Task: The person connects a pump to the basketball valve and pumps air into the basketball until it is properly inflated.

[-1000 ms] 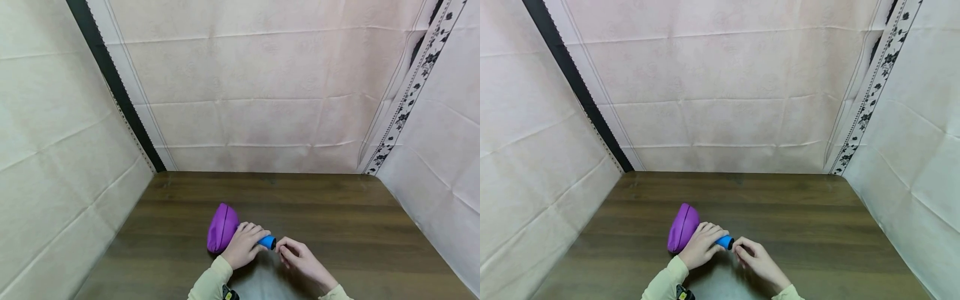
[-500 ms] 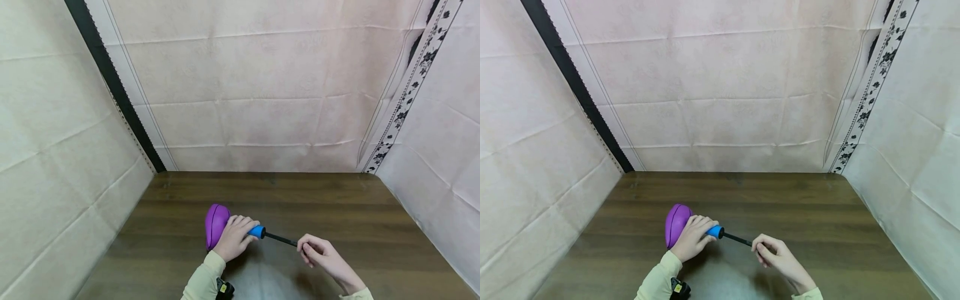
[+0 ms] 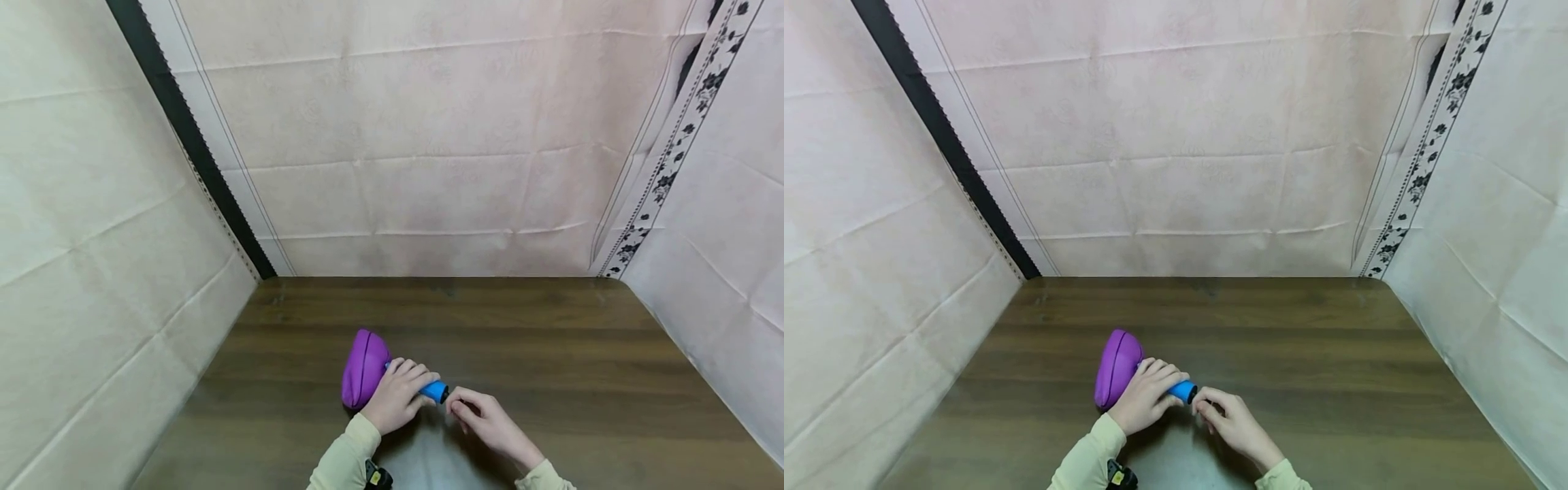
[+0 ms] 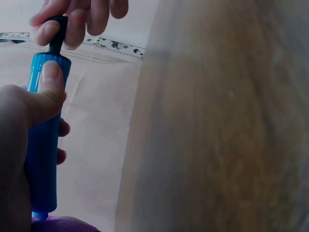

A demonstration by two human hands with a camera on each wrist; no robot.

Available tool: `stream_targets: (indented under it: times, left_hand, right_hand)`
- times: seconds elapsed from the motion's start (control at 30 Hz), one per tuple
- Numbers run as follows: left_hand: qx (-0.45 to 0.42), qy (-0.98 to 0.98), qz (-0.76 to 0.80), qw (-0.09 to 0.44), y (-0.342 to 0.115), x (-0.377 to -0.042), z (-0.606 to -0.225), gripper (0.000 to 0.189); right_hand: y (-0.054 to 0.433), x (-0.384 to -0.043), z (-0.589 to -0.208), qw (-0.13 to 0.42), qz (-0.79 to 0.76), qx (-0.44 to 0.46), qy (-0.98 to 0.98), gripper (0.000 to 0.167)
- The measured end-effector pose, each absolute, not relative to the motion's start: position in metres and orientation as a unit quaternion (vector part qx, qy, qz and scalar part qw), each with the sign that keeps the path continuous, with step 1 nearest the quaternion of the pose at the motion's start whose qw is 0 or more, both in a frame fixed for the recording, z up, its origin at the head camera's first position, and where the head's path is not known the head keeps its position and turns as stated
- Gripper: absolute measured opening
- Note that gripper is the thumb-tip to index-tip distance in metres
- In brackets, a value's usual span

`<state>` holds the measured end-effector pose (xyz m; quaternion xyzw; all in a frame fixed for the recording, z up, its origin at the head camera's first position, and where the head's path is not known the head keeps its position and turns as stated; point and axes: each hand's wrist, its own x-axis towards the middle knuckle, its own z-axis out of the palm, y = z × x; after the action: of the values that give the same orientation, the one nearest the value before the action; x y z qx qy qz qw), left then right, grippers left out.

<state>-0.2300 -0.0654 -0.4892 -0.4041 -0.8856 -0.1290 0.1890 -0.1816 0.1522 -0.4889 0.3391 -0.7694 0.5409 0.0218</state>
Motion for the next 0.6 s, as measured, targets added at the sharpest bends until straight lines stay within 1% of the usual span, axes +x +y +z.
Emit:
stream_targets:
  times: [0.13,0.3,0.43,0.53,0.6]
  left_hand:
    - [-0.407,-0.882,-0.147,0.187,-0.065,-0.231,-0.490,0.035]
    - [-0.412,-0.881,-0.153,0.176,-0.063,-0.231,-0.490,0.036]
    - [-0.409,-0.882,-0.159,0.171,-0.062,-0.233,-0.490,0.038]
    - [-0.408,-0.882,-0.169,0.165,-0.063,-0.235,-0.489,0.037]
    - [-0.408,-0.881,-0.178,0.159,-0.063,-0.236,-0.486,0.037]
  right_hand:
    - [0.156,-0.180,-0.486,0.017,0.524,0.328,-0.786,0.015]
    - [0.169,-0.177,-0.482,-0.031,0.531,0.325,-0.782,0.020]
    - [0.184,-0.173,-0.480,-0.073,0.565,0.332,-0.752,0.025]
    - [0.196,-0.170,-0.476,-0.092,0.598,0.344,-0.718,0.027]
    - [0.202,-0.168,-0.472,-0.093,0.617,0.355,-0.696,0.029]
